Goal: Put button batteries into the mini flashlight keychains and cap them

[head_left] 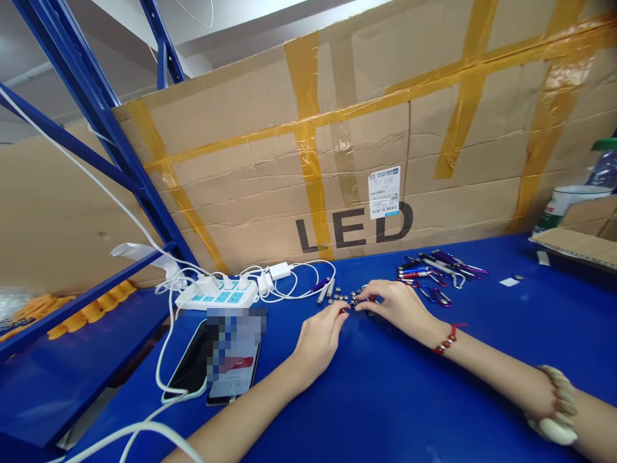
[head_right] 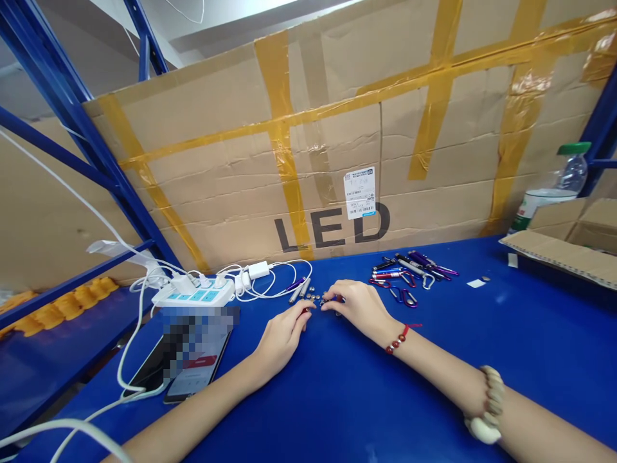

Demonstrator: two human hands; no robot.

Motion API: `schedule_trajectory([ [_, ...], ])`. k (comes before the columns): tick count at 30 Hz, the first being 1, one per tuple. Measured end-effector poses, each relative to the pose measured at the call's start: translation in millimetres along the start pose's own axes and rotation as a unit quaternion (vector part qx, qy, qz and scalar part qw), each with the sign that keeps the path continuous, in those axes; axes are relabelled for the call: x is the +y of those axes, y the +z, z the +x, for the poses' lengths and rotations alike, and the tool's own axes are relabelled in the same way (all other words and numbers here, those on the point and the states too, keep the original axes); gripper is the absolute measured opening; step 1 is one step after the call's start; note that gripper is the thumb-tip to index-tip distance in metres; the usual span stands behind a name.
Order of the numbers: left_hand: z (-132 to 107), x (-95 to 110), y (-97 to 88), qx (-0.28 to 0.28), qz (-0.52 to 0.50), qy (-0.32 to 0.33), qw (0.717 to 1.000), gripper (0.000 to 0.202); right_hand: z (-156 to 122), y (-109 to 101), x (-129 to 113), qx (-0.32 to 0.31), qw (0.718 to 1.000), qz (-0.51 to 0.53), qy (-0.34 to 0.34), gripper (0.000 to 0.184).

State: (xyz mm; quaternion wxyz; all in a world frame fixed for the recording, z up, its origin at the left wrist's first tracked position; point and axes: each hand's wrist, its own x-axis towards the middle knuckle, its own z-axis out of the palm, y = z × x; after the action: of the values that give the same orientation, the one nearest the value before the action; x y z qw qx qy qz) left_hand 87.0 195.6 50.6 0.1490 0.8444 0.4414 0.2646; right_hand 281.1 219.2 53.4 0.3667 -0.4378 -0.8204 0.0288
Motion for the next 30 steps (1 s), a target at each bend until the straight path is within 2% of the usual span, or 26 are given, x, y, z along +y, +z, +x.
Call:
schedule_trajectory([
  [6, 0, -2, 2.0, 0.003, -0.012, 0.02, 1.0, 0.02, -2, 0, -6, 0.009, 0.999, -0.001, -0.04, 0.01],
  [10, 0, 0, -0.4, -0.004, -0.015, 0.012, 1.0, 0.021, -2, 0, -12, 0.017, 0.997, 0.052, -0.052, 0.01],
  [16, 0, 1, -1.4, -0.002, -0.037, 0.005, 0.999, 0.022, 1, 1, -15, 0.041, 0.986, 0.159, 0.021, 0.013],
  [21, 1, -4, 3.1, 0.003, -0.047, 0.003, 0.999, 0.024, 3, 2, -21, 0.018, 0.968, 0.228, 0.099, 0.017],
  [30, 1, -1, 0.6, 0.009, -0.078, 0.02, 0.997, 0.024, 3, -3, -29, 0.0, 0.959, 0.26, 0.111, 0.02],
])
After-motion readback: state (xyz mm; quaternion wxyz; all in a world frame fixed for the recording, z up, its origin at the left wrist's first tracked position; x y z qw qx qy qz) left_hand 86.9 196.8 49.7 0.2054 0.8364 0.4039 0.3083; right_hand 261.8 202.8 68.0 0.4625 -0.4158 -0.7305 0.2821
